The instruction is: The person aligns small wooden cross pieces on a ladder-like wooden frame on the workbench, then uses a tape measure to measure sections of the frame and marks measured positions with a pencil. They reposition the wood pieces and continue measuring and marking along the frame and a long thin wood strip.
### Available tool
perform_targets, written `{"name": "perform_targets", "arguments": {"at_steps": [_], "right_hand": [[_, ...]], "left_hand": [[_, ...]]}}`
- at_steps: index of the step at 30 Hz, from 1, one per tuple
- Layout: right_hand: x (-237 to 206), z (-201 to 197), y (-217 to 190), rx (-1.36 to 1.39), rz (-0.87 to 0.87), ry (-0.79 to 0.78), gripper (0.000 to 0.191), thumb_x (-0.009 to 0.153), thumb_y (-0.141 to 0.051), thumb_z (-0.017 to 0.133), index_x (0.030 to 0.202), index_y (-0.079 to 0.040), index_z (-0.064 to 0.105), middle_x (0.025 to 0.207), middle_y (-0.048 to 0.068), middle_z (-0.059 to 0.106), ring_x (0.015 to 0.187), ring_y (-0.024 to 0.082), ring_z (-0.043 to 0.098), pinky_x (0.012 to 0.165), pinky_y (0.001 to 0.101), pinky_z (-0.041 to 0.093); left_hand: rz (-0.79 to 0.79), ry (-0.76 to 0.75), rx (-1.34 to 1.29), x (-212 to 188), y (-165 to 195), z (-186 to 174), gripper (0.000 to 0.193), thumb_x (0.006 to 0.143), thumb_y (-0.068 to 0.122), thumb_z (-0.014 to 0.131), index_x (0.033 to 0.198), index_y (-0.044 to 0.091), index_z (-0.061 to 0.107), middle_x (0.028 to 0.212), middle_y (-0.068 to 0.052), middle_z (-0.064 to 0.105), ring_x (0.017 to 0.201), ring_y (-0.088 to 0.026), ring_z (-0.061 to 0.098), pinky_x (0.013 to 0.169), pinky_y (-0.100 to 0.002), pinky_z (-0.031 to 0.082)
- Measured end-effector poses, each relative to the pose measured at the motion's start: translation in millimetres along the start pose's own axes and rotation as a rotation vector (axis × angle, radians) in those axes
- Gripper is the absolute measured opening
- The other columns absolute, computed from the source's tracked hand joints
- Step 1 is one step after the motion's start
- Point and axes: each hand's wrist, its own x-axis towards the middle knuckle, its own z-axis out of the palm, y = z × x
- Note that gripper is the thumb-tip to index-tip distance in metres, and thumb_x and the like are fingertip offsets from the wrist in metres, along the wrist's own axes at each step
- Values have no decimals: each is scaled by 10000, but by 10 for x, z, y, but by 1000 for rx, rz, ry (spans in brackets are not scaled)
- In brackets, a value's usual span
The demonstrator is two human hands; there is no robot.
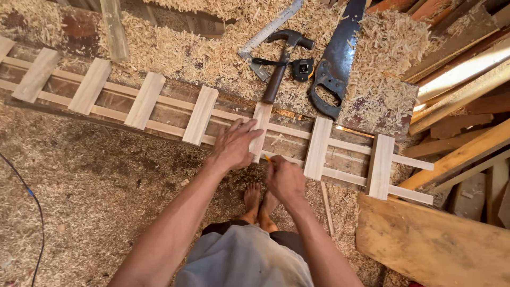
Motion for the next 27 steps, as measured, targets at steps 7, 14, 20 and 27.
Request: {"name": "perform_targets", "arguments": {"at_steps": [7,14,20,27], "right_hand": [[53,148,-52,-69,-13,-11,240,1001,-234,549,1020,-92,742,658,176,719,520,297,696,518,469,574],[15,201,-90,-69,-52,124,231,955,-228,592,1005,-85,766,616,175,696,487,288,676,499,440,559],[17,364,-129,-118,145,72,259,1011,-258,548,1075,-128,762,631,136,720,476,276,670,466,439,543],[41,278,-184,-209,298,162,236,961,-286,596,1051,-198,795,706,118,737,539,231,680,488,397,528]], "left_hand": [[-3,-18,0,26,-11,-8,792,751,95,777,1475,278,514,1684,26,210,1541,-333,203,1210,-691,116],[89,6,-60,21,-77,-28,814,723,59,773,1477,221,513,1687,-29,190,1500,-290,330,1234,-588,210],[118,-60,-296,30,-120,-15,864,724,-28,755,1514,132,445,1700,-62,67,1386,-330,470,1073,-450,468],[135,-123,-298,48,-188,-9,866,760,29,740,1547,118,392,1713,-110,83,1301,-269,589,1082,-390,503]]}}
